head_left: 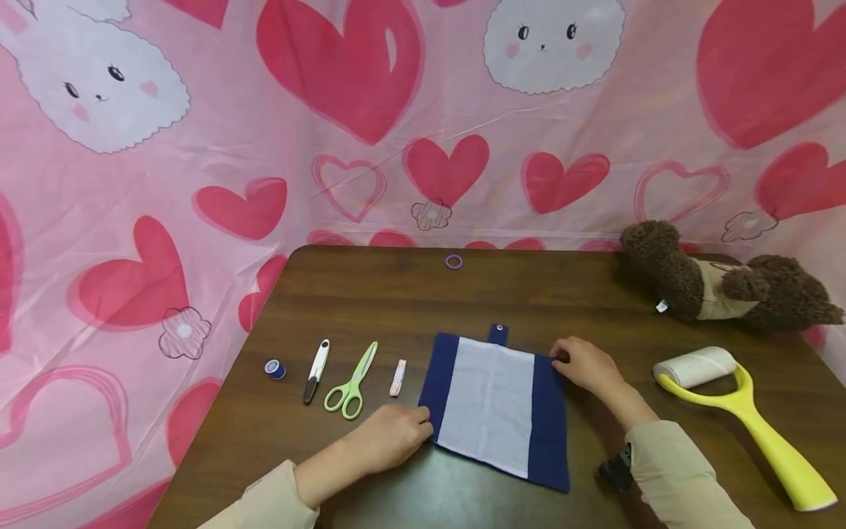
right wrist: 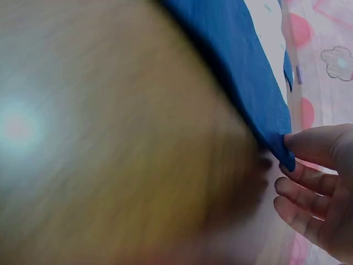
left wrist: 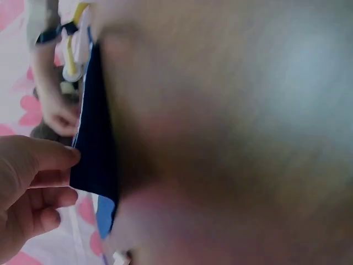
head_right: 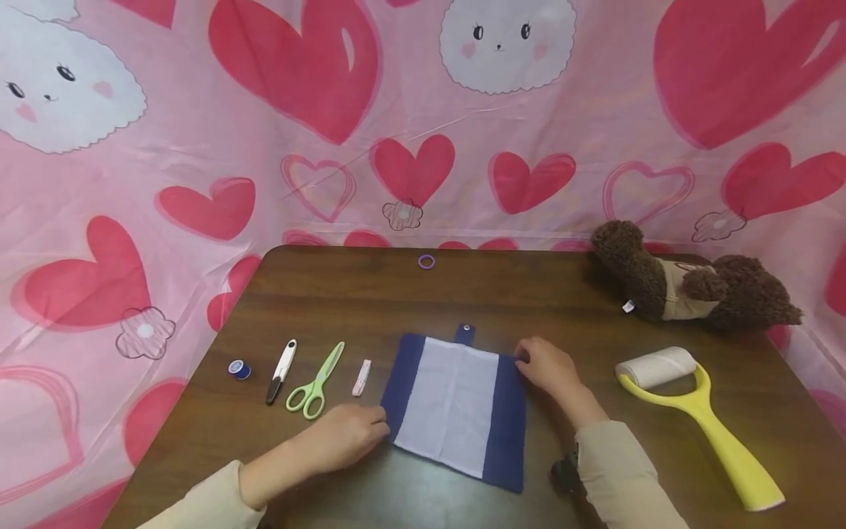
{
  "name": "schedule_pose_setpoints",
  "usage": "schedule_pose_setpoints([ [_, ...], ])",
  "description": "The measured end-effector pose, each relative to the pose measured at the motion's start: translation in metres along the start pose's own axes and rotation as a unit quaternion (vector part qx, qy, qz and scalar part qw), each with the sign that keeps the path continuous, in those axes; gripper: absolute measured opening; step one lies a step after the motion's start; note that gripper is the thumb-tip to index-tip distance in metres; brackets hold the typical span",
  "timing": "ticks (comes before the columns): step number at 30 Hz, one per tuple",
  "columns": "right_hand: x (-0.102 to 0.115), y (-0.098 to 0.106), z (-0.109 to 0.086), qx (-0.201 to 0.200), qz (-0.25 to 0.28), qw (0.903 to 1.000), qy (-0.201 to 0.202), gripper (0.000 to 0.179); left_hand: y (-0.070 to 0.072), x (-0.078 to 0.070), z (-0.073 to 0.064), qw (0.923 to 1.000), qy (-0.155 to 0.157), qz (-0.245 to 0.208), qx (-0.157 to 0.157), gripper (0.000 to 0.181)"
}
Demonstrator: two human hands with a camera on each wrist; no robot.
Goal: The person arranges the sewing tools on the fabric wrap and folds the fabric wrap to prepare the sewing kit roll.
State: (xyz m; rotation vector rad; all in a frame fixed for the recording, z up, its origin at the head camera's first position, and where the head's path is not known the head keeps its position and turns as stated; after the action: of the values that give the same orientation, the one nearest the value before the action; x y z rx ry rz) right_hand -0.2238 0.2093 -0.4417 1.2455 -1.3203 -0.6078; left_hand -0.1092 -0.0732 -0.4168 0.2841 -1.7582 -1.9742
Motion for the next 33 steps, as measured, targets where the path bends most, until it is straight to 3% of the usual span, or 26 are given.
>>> schedule_pose_setpoints([
  [4, -0.009, -0.004, -0.024, 0.005, 0.012, 0.9998, -0.012, 0.007, 0.002, 0.025, 0.008, 0.9960, 0.048, -0.072, 0.022, 0.008],
  [9, -0.011, -0.013, -0.054, 0.015, 0.042, 0.9986, -0.030, 0.008, -0.002, 0.059, 0.021, 0.9814, 0.103, -0.161, 0.017, 0.007],
  [14, -0.005, -0.022, -0.080, 0.011, 0.093, 0.9935, -0.064, 0.011, -0.017, 0.088, 0.037, 0.9571, 0.168, -0.236, 0.018, 0.001],
  [17, 0.000, -0.029, -0.091, 0.009, 0.125, 0.9892, -0.076, 0.013, -0.026, 0.101, 0.046, 0.9418, 0.201, -0.268, 0.026, 0.009],
  [19, 0.005, -0.033, -0.096, 0.009, 0.139, 0.9869, -0.082, 0.014, -0.030, 0.108, 0.052, 0.9358, 0.213, -0.280, 0.026, 0.011],
  [27, 0.019, -0.044, -0.114, 0.012, 0.139, 0.9825, -0.123, 0.019, -0.043, 0.119, 0.069, 0.9241, 0.244, -0.288, 0.059, 0.016],
  [33, 0.028, -0.048, -0.120, 0.002, 0.104, 0.9869, -0.123, 0.021, -0.046, 0.119, 0.076, 0.9273, 0.237, -0.281, 0.072, 0.017],
])
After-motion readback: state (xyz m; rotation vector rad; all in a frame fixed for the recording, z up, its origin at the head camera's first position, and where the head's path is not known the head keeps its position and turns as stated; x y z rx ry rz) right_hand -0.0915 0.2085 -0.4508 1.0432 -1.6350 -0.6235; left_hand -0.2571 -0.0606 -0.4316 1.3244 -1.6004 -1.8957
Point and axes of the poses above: each hand's wrist, its own z-axis towards the middle knuckle, its own y-axis out of the back of the hand, x = y × z, the point moved 5 cm from there along z, towards the middle knuckle, and after that the axes turned 8 degrees about x, right-handed, at the moved point
